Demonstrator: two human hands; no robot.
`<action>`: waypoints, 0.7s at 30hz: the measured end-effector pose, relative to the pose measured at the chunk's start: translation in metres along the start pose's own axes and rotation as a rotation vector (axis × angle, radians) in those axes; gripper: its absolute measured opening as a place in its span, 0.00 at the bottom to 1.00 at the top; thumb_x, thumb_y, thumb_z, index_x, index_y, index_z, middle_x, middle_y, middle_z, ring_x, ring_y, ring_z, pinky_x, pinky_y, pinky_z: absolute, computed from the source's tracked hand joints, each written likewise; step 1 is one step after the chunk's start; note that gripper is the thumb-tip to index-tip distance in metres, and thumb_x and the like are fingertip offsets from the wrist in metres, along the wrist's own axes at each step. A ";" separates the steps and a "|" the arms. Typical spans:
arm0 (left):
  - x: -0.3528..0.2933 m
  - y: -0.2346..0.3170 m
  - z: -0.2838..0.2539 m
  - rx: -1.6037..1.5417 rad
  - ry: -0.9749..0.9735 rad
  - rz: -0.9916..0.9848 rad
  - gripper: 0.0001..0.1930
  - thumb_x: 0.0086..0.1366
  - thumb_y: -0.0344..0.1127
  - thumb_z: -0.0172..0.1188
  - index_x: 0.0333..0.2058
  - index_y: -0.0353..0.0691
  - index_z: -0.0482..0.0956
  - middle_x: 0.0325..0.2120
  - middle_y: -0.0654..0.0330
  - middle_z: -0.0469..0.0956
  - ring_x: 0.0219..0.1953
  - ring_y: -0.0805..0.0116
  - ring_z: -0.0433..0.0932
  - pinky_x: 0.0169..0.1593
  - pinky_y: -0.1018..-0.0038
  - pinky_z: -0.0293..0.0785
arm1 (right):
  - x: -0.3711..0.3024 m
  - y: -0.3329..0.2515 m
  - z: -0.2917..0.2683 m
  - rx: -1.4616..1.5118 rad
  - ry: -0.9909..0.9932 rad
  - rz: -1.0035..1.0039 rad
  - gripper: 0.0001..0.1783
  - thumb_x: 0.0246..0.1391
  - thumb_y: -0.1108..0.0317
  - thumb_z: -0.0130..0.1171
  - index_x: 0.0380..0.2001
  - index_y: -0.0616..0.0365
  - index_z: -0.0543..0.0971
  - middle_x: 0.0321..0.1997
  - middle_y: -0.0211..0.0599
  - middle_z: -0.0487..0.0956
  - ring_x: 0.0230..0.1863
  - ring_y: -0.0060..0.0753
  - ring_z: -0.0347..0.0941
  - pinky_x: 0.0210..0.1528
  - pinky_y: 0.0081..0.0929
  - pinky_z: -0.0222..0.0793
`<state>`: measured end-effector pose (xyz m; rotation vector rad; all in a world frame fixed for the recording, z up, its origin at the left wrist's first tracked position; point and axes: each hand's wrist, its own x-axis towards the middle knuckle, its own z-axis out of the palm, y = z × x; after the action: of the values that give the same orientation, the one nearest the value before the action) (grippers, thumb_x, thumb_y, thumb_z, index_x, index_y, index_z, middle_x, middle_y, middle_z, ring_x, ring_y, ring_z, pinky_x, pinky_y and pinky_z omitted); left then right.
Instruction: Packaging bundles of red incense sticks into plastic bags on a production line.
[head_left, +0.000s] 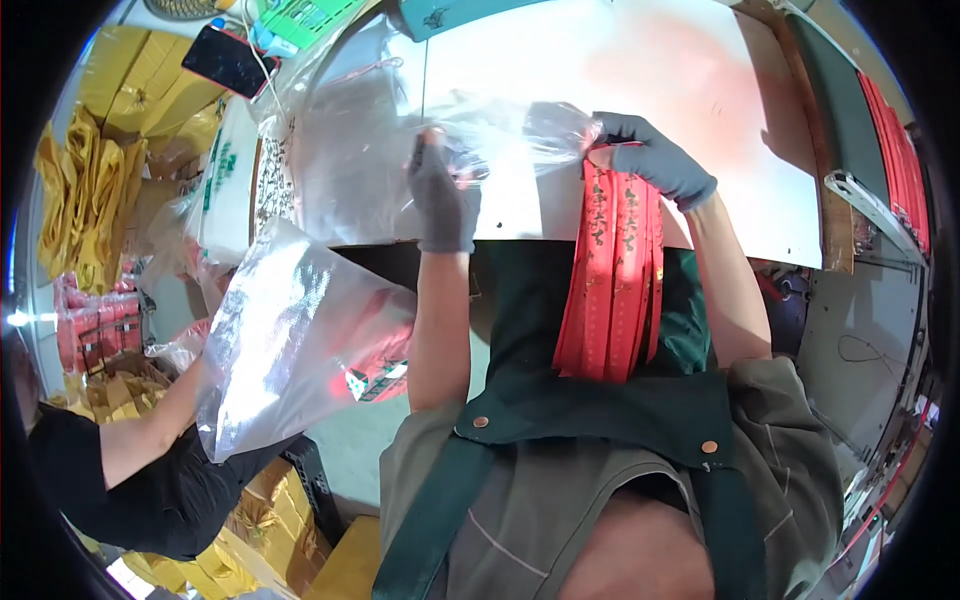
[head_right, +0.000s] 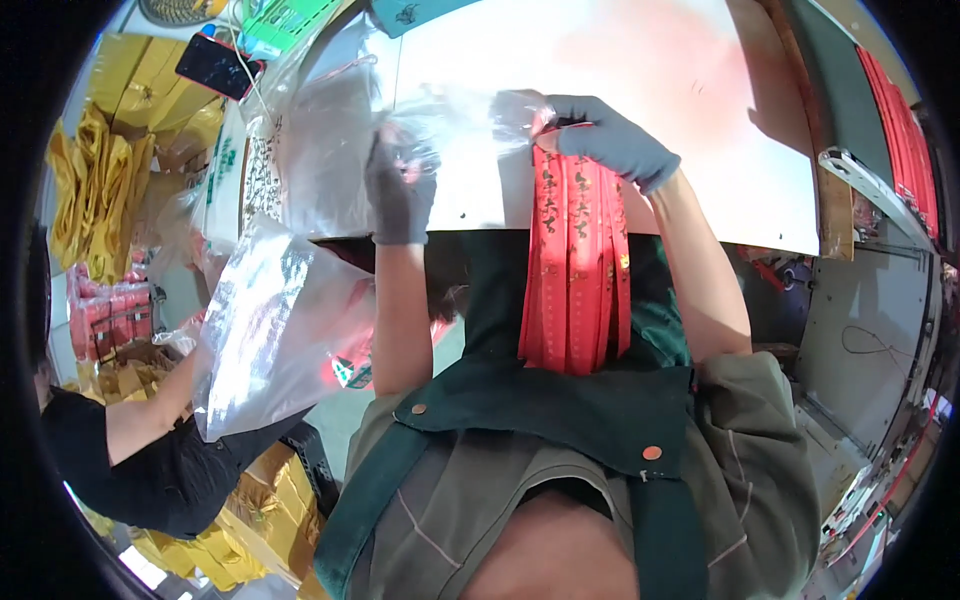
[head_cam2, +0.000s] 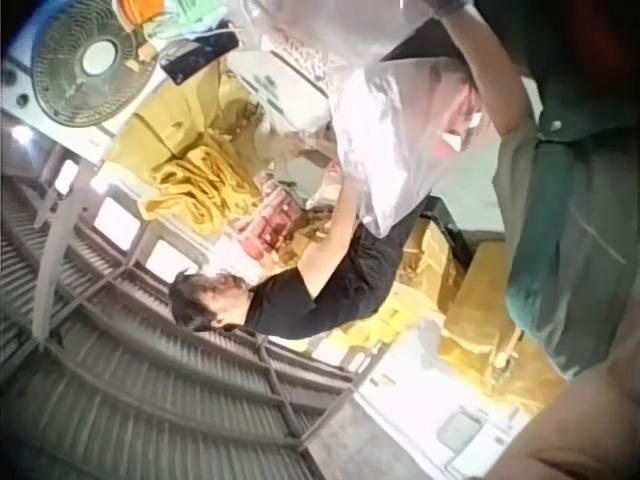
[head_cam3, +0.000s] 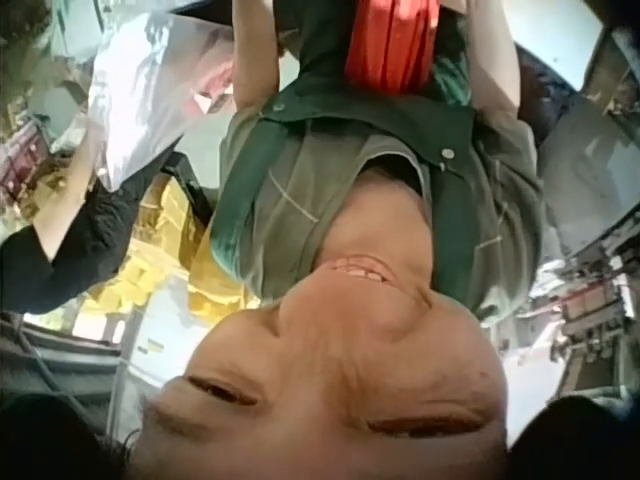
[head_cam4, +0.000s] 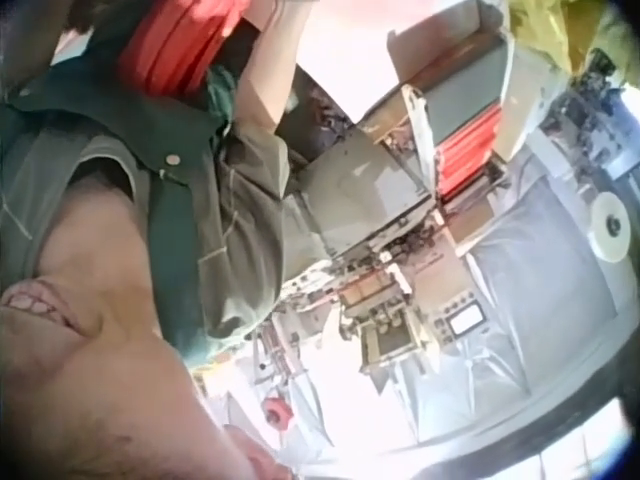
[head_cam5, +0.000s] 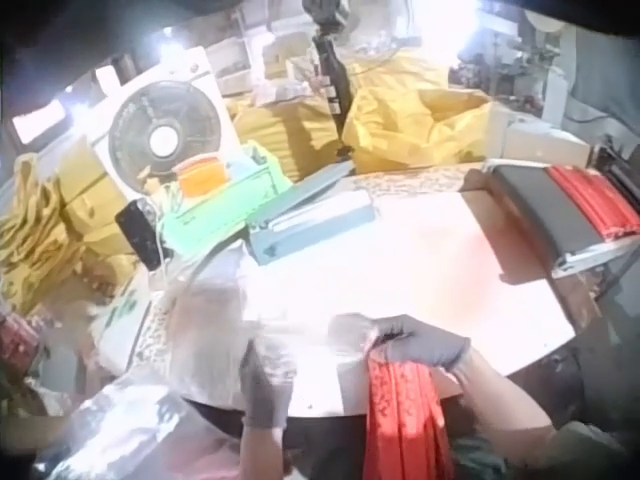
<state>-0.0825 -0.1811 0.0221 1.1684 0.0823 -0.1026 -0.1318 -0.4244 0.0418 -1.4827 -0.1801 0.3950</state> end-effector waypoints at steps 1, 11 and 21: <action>0.007 -0.001 0.003 0.003 -0.004 0.004 0.06 0.65 0.32 0.47 0.31 0.40 0.73 0.22 0.67 0.68 0.23 0.76 0.70 0.25 0.79 0.72 | -0.006 -0.003 0.001 -0.004 0.064 -0.023 0.07 0.48 0.69 0.57 0.29 0.61 0.75 0.30 0.32 0.76 0.35 0.24 0.73 0.43 0.21 0.67; -0.060 -0.013 0.070 0.806 -0.600 0.735 0.15 0.50 0.43 0.68 0.31 0.43 0.74 0.12 0.62 0.68 0.13 0.64 0.68 0.19 0.71 0.65 | -0.016 0.021 -0.007 0.167 0.155 -0.246 0.45 0.52 0.55 0.59 0.65 0.61 0.48 0.56 0.42 0.70 0.55 0.29 0.66 0.58 0.26 0.60; -0.135 -0.020 -0.016 1.090 -1.198 -0.030 0.07 0.52 0.39 0.64 0.24 0.43 0.77 0.20 0.58 0.76 0.23 0.61 0.77 0.29 0.68 0.71 | -0.165 0.095 0.093 0.082 0.228 -0.013 0.34 0.56 0.66 0.48 0.63 0.65 0.51 0.66 0.49 0.56 0.66 0.36 0.51 0.66 0.31 0.46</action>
<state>-0.2195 -0.1694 0.0132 1.9897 -1.1408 -0.9401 -0.3311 -0.3948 -0.0233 -1.4326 0.0083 0.2181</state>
